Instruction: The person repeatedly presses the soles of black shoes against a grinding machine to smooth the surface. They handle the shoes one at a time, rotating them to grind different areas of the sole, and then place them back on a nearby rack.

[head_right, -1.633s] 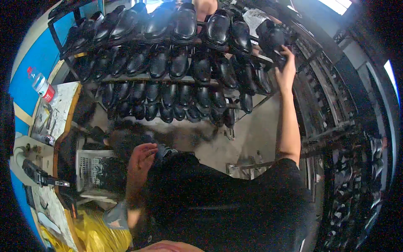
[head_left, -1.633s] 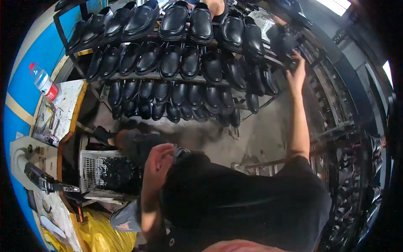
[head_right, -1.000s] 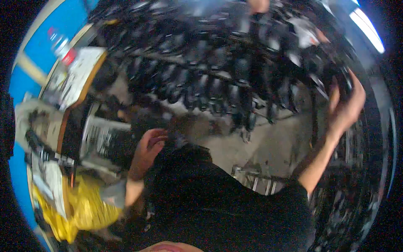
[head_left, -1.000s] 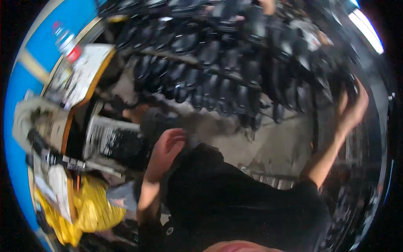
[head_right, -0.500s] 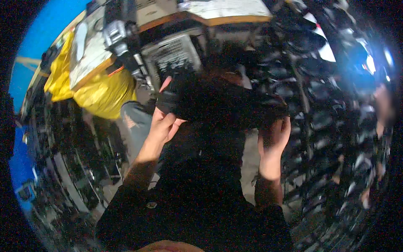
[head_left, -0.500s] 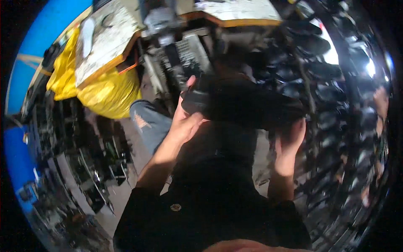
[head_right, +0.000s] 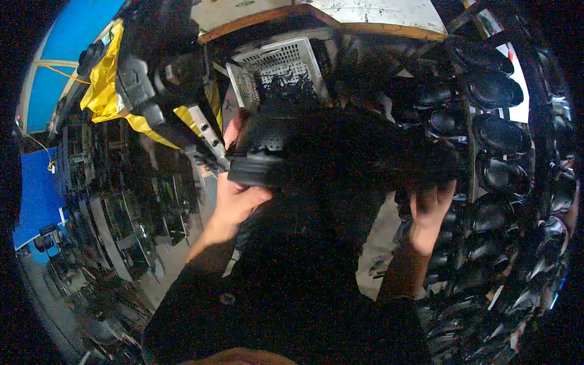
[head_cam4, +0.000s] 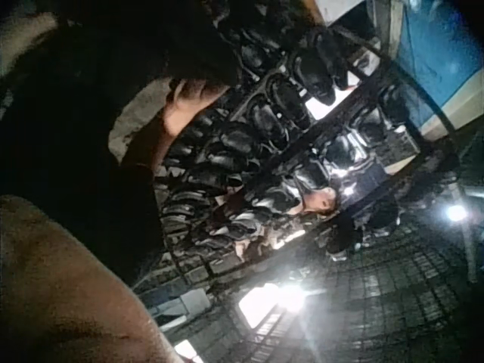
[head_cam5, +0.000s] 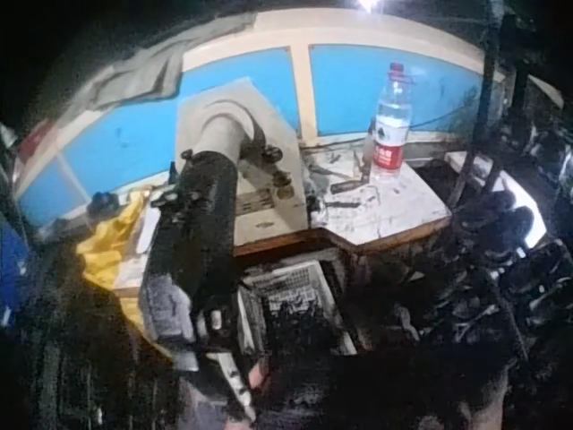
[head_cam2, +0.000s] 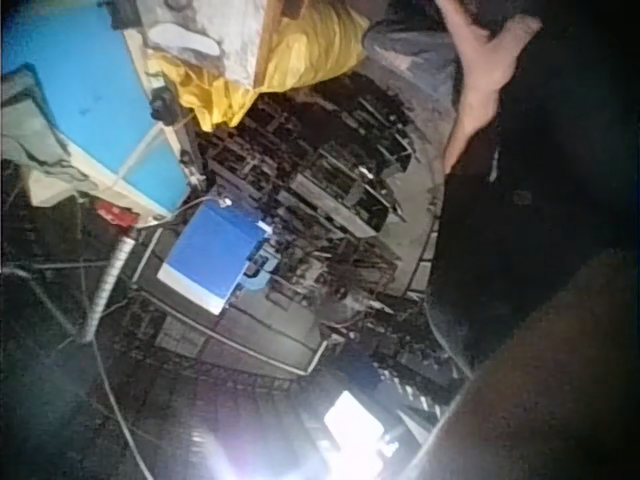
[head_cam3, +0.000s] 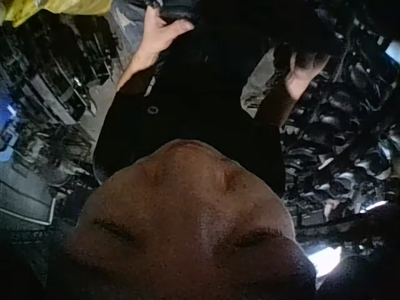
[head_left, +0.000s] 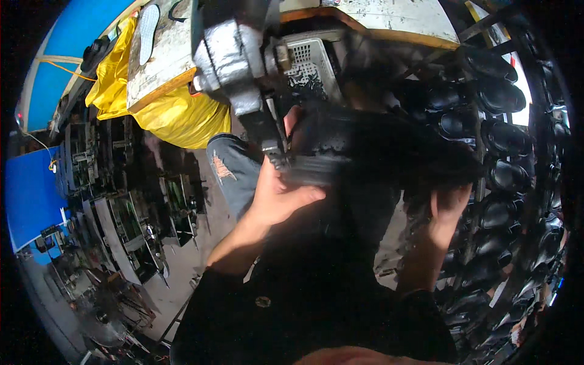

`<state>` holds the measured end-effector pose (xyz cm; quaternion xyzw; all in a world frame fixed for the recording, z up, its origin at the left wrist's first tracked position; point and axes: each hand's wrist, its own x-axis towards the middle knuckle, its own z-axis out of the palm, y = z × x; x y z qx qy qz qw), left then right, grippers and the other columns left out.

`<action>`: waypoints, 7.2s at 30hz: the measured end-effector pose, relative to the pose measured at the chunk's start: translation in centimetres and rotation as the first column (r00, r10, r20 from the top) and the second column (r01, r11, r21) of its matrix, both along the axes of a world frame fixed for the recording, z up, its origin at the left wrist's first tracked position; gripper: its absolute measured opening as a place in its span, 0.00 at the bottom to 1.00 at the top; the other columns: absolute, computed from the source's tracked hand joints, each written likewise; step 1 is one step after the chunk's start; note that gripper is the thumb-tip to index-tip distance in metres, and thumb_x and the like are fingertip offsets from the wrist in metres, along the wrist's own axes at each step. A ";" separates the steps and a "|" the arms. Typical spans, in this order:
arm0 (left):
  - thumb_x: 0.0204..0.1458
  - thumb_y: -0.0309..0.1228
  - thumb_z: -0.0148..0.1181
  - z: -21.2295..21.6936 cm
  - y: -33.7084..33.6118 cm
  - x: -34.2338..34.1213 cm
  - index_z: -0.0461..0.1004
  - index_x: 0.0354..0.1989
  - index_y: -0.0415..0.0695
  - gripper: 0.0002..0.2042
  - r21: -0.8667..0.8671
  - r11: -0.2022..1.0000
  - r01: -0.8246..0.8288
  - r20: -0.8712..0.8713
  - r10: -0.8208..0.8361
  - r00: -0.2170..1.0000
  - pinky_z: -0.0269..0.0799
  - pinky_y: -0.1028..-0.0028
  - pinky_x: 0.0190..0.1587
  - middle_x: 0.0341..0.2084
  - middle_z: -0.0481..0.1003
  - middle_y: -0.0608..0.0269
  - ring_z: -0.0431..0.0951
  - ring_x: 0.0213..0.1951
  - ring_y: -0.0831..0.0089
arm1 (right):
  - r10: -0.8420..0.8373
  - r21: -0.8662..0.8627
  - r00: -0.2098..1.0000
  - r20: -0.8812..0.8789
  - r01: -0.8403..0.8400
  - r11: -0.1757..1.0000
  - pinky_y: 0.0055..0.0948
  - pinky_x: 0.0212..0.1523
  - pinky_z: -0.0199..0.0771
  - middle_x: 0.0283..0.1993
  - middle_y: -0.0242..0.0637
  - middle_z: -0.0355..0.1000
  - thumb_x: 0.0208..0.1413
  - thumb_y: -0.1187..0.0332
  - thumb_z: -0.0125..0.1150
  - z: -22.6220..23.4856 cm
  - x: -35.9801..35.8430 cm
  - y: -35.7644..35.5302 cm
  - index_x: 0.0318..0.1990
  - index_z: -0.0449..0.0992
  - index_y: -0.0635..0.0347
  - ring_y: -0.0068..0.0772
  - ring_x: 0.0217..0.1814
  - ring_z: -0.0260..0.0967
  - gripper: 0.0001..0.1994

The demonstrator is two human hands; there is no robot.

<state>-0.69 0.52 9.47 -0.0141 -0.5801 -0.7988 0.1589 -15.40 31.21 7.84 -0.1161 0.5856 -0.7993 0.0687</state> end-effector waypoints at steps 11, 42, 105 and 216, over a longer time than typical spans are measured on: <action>0.42 0.22 0.73 -1.9 0.7 0.8 0.33 0.75 0.48 0.57 0.477 0.872 -0.106 0.018 0.111 0.994 0.69 0.66 0.57 0.64 0.61 0.60 0.69 0.58 0.70 | 0.036 0.289 0.944 -0.327 0.063 0.955 0.42 0.63 0.68 0.58 0.51 0.69 0.44 0.55 0.77 6.1 -2.3 -1.6 0.65 0.59 0.69 0.46 0.61 0.68 0.45; 0.49 0.38 0.67 -1.4 -10.4 9.1 0.47 0.72 0.37 0.45 -0.352 0.721 -0.597 0.051 0.652 0.757 0.46 0.62 0.71 0.69 0.54 0.48 0.56 0.69 0.58 | 0.526 0.305 0.845 -0.094 -0.478 0.824 0.33 0.56 0.73 0.55 0.37 0.70 0.42 0.75 0.73 3.9 3.1 -16.7 0.59 0.63 0.57 0.35 0.58 0.68 0.34; 0.46 0.18 0.68 -1.4 -2.2 0.7 0.63 0.57 0.42 0.29 0.610 0.789 -0.077 -0.060 0.142 0.988 0.69 0.60 0.59 0.55 0.70 0.53 0.71 0.57 0.59 | 0.583 0.585 0.778 -0.235 -0.365 0.724 0.37 0.72 0.54 0.69 0.38 0.61 0.27 0.71 0.81 1.3 -7.2 -7.9 0.67 0.61 0.59 0.37 0.72 0.55 0.51; 0.33 0.13 0.70 -1.9 0.3 1.1 0.58 0.61 0.46 0.43 0.477 0.861 -0.174 0.223 0.073 0.972 0.71 0.71 0.51 0.49 0.69 0.64 0.72 0.49 0.72 | 0.401 0.654 0.863 -0.308 -0.115 0.748 0.36 0.67 0.59 0.61 0.41 0.68 0.28 0.70 0.79 1.3 -3.8 -3.5 0.60 0.68 0.63 0.38 0.65 0.64 0.43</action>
